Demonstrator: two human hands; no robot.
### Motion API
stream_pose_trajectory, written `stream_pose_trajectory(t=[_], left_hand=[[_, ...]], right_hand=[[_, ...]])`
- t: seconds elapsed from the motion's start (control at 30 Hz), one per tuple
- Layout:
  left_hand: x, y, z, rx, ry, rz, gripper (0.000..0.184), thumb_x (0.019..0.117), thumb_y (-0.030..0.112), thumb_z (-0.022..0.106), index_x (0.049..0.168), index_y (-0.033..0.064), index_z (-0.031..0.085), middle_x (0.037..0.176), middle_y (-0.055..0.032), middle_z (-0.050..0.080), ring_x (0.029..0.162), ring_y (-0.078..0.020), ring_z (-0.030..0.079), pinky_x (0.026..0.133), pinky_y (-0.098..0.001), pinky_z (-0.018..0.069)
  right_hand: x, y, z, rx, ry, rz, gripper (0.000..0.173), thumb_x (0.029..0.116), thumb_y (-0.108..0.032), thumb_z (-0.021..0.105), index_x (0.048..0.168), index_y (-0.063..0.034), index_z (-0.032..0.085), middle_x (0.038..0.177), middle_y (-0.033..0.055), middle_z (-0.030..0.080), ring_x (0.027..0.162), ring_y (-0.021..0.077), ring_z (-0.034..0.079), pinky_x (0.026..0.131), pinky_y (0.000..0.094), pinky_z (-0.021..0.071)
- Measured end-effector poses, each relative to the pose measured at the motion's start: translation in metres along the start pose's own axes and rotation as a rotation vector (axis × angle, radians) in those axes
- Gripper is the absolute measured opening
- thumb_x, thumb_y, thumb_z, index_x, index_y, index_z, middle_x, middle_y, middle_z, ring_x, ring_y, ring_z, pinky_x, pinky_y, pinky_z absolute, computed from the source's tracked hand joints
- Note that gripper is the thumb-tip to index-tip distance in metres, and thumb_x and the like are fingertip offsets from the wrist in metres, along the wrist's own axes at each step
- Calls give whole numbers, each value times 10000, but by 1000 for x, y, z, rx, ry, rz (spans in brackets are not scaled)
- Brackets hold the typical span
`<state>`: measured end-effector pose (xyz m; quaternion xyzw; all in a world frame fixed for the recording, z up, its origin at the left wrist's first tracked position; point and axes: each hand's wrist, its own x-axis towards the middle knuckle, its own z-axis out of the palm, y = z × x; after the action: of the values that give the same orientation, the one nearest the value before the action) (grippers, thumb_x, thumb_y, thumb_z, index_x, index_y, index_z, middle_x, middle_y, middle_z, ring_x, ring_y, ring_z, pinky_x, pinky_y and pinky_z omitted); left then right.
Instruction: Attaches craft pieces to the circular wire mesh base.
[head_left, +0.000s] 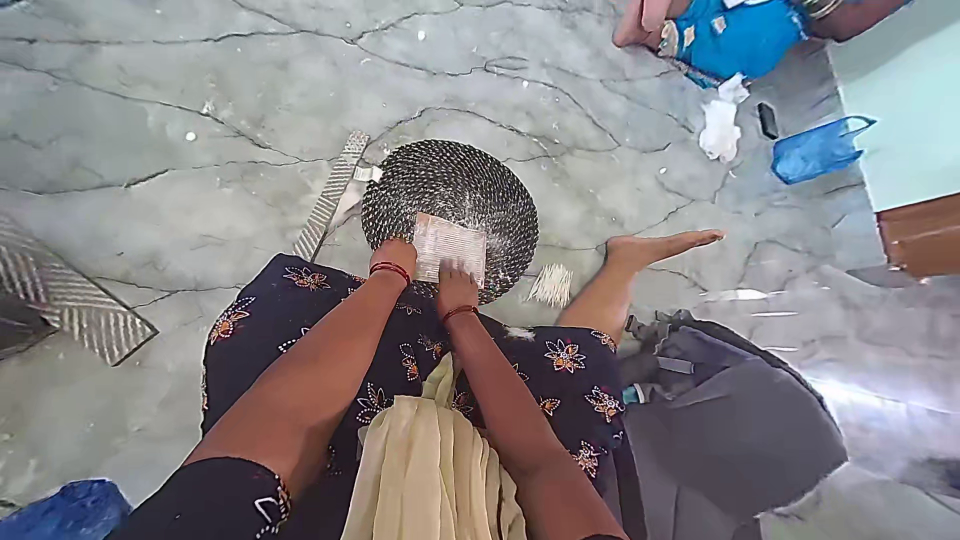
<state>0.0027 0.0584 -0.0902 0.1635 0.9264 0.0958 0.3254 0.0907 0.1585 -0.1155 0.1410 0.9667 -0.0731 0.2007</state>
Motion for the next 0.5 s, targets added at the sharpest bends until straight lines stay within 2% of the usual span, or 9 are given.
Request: stream_pose_trajectory(t=[0.03,0.07,0.1,0.13,0.2,0.3,0.37,0.5], left_hand=[[-1,0,-1,-13,-3,-1,256,1000,36,594,1213,-76,681,1362,-312,607,1315,-491,564,1015,-679,493],[-1,0,-2,-22,-7,-7,256,1004,41,591,1212,-79,679,1364,-314,604,1315,-493,563,1012,-681,493],[-1,0,-2,-19,-7,-10,256,998,40,597,1209,-79,681,1372,-313,600,1320,-493,559,1010,-682,495],[0,0,-2,-5,-4,-11,256,988,36,607,1204,-78,682,1375,-308,598,1326,-491,554,1009,-679,497],[4,1,-3,17,3,-4,253,981,31,613,1196,-82,685,1371,-310,599,1330,-488,550,1013,-676,494],[6,1,-2,23,-7,-15,250,992,39,604,1196,-83,683,1362,-313,604,1329,-487,552,1014,-679,492],[5,3,0,53,-14,-26,252,996,51,609,1194,-87,679,1361,-314,604,1322,-490,557,1010,-678,496],[0,4,3,94,0,-12,265,1002,60,606,1210,-91,672,1375,-318,593,1320,-494,558,1014,-675,496]], right_hand=[[3,2,-3,20,-11,-2,792,972,-111,641,1642,-53,222,1688,193,267,1568,401,223,1218,651,233],[6,4,-4,21,-27,-16,871,950,-111,672,1655,-63,163,1714,185,188,1584,397,168,1216,678,207],[10,5,-4,20,-56,-29,885,956,-113,672,1661,-76,140,1725,170,158,1589,394,152,1210,699,195],[14,6,-3,11,-93,-37,841,982,-109,633,1664,-91,141,1728,152,159,1590,387,154,1210,704,188],[21,5,-1,16,-100,-56,723,1013,-49,547,1652,-91,212,1706,159,240,1574,400,210,1203,696,219],[20,1,6,19,-61,-44,697,990,16,538,1631,-70,280,1676,167,314,1559,381,270,1222,606,275],[14,-2,15,43,-31,-27,677,992,34,523,1623,-51,293,1672,182,315,1561,385,263,1232,597,260],[5,-4,26,47,52,-16,559,1037,0,464,1587,-21,365,1628,222,381,1525,391,344,1227,562,291]])
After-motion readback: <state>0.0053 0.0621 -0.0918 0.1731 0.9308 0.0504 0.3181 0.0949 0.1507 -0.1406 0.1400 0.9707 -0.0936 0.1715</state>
